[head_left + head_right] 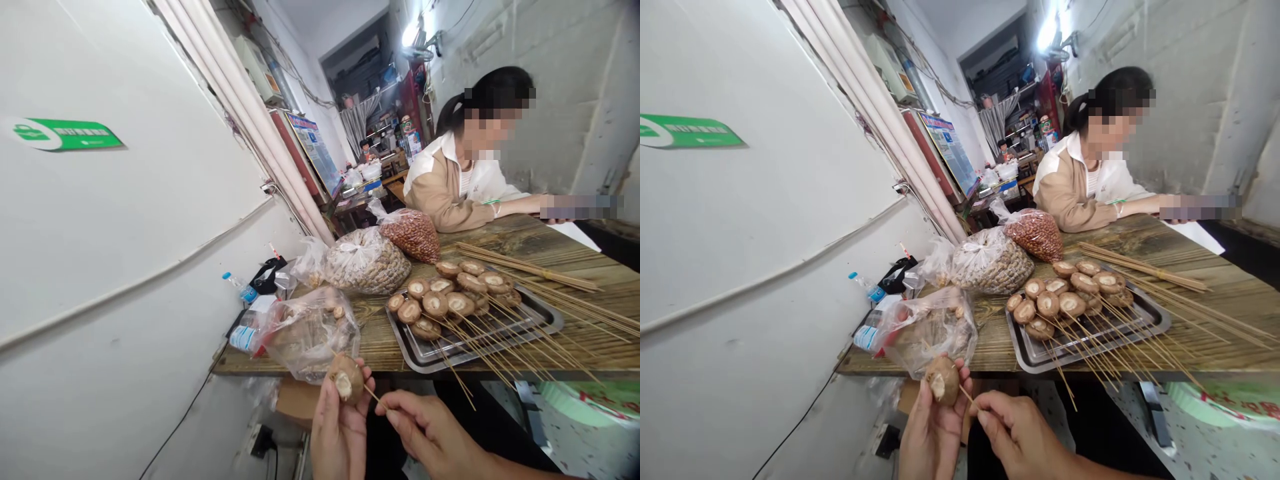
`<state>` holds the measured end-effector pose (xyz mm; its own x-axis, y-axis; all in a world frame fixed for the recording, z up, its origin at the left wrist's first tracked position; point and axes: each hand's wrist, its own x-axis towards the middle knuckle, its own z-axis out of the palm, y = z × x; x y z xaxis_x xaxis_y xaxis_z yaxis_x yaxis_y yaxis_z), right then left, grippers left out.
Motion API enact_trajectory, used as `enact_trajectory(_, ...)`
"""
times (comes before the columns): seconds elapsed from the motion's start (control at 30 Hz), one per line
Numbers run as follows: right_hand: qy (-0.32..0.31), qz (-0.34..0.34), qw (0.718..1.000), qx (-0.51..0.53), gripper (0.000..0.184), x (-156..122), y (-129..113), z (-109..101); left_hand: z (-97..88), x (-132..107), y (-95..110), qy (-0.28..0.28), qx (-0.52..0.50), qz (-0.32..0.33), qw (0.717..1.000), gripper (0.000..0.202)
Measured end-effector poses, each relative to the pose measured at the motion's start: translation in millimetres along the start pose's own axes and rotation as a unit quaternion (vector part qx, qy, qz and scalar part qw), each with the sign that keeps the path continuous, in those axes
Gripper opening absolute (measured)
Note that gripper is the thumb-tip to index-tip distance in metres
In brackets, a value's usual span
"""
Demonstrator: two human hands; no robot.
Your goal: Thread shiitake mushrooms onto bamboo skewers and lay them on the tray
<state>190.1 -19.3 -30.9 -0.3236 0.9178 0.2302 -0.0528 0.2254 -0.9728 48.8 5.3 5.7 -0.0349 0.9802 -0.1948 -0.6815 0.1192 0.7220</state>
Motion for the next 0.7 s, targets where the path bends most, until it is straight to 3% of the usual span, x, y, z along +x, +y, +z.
enact_trajectory(0.23,-0.004,-0.022,0.997,-0.071,0.034,0,-2,2,1.7,2,-2,0.021,-0.002,0.003,1.0,0.04)
enact_trajectory(0.4,0.017,-0.05,0.989,-0.138,0.034,-4,3,4,2.0,2,-12,0.06,0.04,0.064,0.995,0.041)
enact_trajectory(0.7,0.043,-0.048,0.991,-0.117,0.033,5,2,-5,4.9,-6,-41,-0.021,0.087,0.028,0.996,0.042)
